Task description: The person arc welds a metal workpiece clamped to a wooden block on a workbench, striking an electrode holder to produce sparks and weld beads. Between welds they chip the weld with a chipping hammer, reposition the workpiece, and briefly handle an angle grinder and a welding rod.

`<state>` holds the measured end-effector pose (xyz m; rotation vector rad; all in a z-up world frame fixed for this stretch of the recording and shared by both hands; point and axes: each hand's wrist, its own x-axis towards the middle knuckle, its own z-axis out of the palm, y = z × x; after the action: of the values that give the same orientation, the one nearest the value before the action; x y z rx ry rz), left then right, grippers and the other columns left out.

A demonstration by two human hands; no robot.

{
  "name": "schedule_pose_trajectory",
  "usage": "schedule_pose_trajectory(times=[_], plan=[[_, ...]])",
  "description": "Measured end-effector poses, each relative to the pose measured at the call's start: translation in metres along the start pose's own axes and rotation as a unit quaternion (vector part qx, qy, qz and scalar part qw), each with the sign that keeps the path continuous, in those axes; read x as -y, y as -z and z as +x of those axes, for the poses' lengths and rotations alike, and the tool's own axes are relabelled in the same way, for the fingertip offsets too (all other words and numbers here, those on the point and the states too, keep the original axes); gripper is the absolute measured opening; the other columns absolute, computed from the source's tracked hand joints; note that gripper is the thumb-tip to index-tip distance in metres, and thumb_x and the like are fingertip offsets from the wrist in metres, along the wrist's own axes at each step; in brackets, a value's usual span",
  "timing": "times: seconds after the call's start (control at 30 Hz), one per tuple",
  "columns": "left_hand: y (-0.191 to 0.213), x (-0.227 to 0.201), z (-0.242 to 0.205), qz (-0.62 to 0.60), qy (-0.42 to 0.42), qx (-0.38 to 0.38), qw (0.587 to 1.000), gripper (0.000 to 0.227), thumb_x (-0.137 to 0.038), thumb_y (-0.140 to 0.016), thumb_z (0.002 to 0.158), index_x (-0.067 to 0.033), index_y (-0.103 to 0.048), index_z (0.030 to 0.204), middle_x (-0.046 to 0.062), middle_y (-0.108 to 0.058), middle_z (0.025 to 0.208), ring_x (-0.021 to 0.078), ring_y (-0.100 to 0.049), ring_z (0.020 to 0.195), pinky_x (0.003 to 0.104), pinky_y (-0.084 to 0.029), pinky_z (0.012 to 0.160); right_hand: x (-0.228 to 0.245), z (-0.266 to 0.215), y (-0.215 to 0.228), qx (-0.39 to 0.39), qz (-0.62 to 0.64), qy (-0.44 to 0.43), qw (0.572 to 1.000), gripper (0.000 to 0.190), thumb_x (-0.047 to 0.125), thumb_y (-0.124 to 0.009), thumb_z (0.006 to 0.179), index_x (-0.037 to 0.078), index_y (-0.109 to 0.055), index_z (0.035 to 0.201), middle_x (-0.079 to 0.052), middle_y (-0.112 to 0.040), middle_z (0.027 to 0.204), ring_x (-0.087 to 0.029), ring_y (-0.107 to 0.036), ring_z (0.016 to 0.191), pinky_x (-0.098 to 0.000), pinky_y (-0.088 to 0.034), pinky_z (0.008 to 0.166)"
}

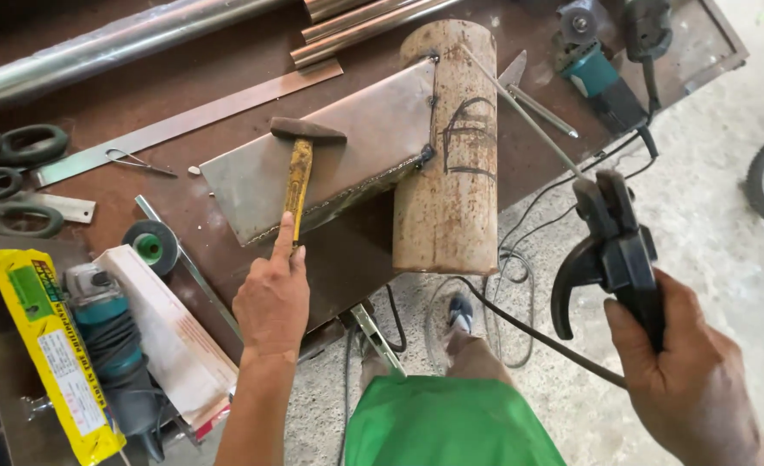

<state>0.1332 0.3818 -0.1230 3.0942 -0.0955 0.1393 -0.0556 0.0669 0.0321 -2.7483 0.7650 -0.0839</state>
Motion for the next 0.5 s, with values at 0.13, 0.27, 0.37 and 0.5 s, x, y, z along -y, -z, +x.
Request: schedule_pose_trajectory(times=[0.13, 0.27, 0.37, 0.5], plan=[[-0.008, 0.001, -0.001, -0.033, 0.014, 0.033, 0.999, 0.056, -0.046, -0.058, 0.101, -0.0454, -0.045, 0.156, 0.010, -0.065, 0.064, 0.0287, -0.064, 0.045, 0.044, -0.055, 0.043, 0.030, 0.005, 0.003, 0.021, -0.016, -0.021, 0.999, 0.045, 0.018, -0.063, 0.097, -0.002, -0.054, 0.136, -0.018, -0.073, 0.069, -0.030, -0.069, 0.046, -0.0423, -0.052, 0.043], [-0.017, 0.000, -0.008, -0.051, 0.012, 0.029, 0.998, 0.057, -0.045, -0.051, 0.105, -0.0450, -0.037, 0.160, 0.011, -0.064, 0.061, 0.0314, -0.064, 0.045, 0.048, -0.056, 0.045, 0.038, 0.011, 0.001, 0.007, -0.010, 0.005, 1.000, 0.039, 0.017, -0.065, 0.097, -0.001, -0.054, 0.130, -0.015, -0.070, 0.066, -0.029, -0.066, 0.044, -0.0416, -0.049, 0.043], [-0.009, -0.005, -0.012, -0.062, 0.006, 0.037, 0.997, 0.056, -0.042, -0.047, 0.108, -0.0393, -0.035, 0.162, 0.010, -0.065, 0.060, 0.0280, -0.062, 0.042, 0.045, -0.057, 0.043, 0.036, 0.014, 0.001, 0.033, -0.009, -0.013, 0.999, 0.039, 0.020, -0.062, 0.098, -0.001, -0.053, 0.130, -0.016, -0.070, 0.062, -0.029, -0.066, 0.043, -0.0419, -0.049, 0.041], [0.008, -0.005, -0.017, -0.048, -0.003, 0.046, 0.998, 0.057, -0.041, -0.048, 0.106, -0.0364, -0.036, 0.162, 0.010, -0.067, 0.061, 0.0304, -0.064, 0.044, 0.047, -0.057, 0.044, 0.040, 0.019, 0.002, 0.046, -0.003, -0.016, 0.999, 0.038, 0.024, -0.059, 0.100, 0.003, -0.052, 0.131, -0.014, -0.069, 0.059, -0.028, -0.066, 0.041, -0.0418, -0.048, 0.039]])
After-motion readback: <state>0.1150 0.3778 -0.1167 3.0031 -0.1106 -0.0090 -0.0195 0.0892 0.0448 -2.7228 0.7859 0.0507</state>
